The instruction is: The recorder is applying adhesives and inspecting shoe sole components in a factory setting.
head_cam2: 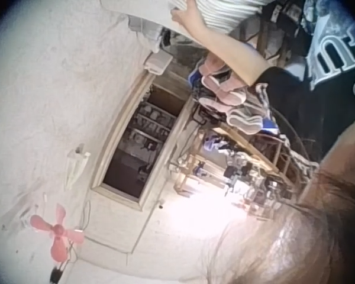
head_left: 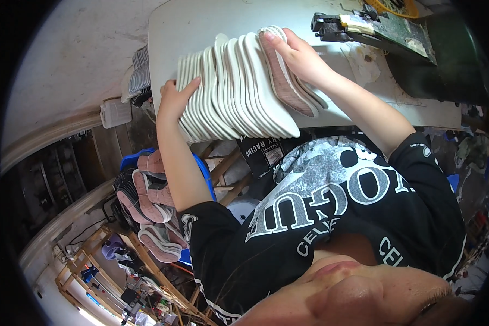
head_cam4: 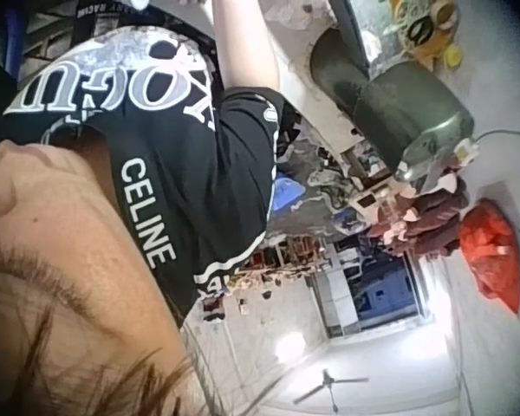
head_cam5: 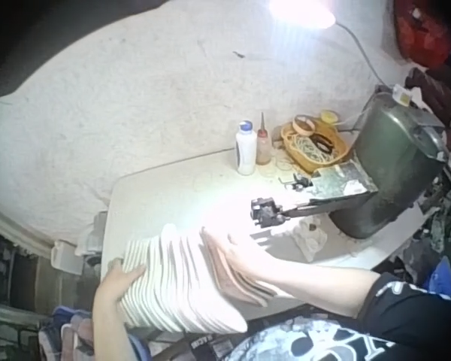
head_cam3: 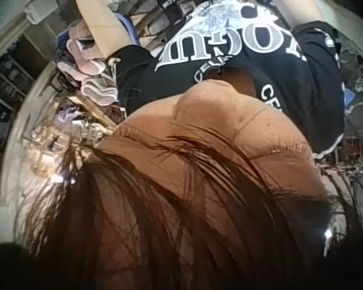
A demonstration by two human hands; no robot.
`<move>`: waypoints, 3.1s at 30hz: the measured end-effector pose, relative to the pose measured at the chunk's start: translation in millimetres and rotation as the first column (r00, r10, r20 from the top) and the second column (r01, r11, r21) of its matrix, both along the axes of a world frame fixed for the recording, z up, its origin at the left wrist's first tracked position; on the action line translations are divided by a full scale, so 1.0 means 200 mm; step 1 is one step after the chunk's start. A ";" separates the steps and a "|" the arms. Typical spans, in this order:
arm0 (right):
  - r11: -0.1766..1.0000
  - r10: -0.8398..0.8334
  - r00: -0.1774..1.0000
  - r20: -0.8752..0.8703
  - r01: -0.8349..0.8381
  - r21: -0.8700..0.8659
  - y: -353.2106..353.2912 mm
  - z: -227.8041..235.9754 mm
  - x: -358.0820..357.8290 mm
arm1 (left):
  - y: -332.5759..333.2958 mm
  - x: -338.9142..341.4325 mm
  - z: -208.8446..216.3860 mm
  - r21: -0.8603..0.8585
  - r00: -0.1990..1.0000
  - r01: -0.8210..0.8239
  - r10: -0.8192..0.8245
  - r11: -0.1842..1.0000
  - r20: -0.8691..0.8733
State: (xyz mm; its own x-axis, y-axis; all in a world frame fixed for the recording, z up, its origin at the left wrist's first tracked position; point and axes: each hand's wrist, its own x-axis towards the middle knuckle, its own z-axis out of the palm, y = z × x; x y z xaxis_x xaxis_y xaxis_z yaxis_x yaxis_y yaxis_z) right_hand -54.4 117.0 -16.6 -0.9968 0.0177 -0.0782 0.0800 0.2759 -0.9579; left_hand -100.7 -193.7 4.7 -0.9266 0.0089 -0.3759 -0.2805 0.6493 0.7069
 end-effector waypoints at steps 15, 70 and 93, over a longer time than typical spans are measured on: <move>0.828 0.087 0.988 -0.128 -0.001 0.560 0.14 -0.04 0.31 | 0.15 0.14 0.05 -0.549 0.943 -0.068 -0.126 0.833 -0.308; 0.926 0.312 0.672 -0.672 -0.058 0.373 0.35 0.74 0.35 | 0.93 0.73 0.53 0.608 0.904 0.361 -0.103 0.708 -0.416; 0.656 0.629 0.768 -0.116 -0.445 0.610 0.26 0.91 0.25 | 0.82 0.67 0.38 0.644 0.860 0.467 -0.140 0.606 -0.491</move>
State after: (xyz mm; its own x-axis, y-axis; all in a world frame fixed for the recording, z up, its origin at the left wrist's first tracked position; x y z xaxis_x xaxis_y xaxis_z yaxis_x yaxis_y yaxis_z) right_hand -3.8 168.8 165.4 -0.8098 -0.5830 0.0654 -0.5021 0.6310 -0.5914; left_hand 33.6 -29.7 81.5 -0.8703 0.4297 0.2408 0.2089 -0.1209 0.9704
